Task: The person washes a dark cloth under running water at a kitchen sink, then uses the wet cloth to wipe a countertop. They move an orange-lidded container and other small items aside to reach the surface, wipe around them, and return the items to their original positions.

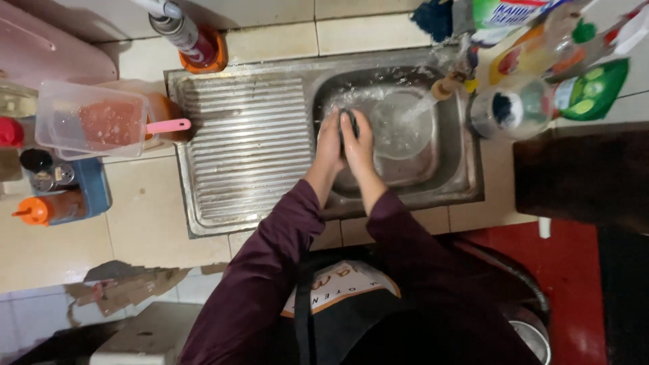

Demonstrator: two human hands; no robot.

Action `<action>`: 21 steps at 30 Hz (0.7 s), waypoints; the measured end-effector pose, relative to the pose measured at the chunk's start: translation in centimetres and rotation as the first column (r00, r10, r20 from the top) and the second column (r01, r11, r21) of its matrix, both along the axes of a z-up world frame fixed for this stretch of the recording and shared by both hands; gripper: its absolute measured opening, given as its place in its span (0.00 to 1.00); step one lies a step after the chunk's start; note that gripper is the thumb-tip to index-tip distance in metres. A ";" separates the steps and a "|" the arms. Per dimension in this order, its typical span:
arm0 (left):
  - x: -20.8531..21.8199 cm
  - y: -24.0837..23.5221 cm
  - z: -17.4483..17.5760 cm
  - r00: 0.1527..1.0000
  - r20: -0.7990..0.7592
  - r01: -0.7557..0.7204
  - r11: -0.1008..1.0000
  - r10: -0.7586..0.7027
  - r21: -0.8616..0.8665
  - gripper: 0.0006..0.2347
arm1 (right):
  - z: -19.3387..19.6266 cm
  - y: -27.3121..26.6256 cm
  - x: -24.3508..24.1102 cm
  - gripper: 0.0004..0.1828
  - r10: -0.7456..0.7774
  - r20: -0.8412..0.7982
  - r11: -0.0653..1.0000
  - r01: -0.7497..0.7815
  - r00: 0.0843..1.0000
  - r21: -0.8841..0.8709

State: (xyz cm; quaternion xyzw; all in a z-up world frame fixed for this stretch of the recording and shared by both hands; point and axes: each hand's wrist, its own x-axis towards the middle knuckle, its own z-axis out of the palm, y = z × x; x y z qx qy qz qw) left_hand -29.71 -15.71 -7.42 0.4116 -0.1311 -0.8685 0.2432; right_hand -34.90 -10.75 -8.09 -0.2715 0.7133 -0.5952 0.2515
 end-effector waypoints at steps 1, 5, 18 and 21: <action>0.2 0.0 -0.1 1.000 0.012 0.000 1.000 -0.001 0.003 0.20 | -0.2 -0.6 0.8 0.22 -0.001 0.012 1.000 0.000 1.000 0.003; 0.6 -1.4 0.1 0.997 0.077 0.005 1.000 -0.004 -0.017 0.21 | -2.0 -3.3 2.6 0.14 -0.222 0.253 0.974 0.225 0.942 0.015; 1.8 -0.7 1.3 0.976 0.216 0.024 0.999 -0.013 -0.049 0.27 | -16.9 -3.5 0.9 0.30 -0.346 0.351 0.897 0.197 0.870 0.395; 2.3 0.2 2.2 0.971 0.240 0.029 0.998 -0.013 -0.060 0.28 | -19.9 -3.9 -0.2 0.35 -0.383 0.442 0.905 0.233 0.811 0.356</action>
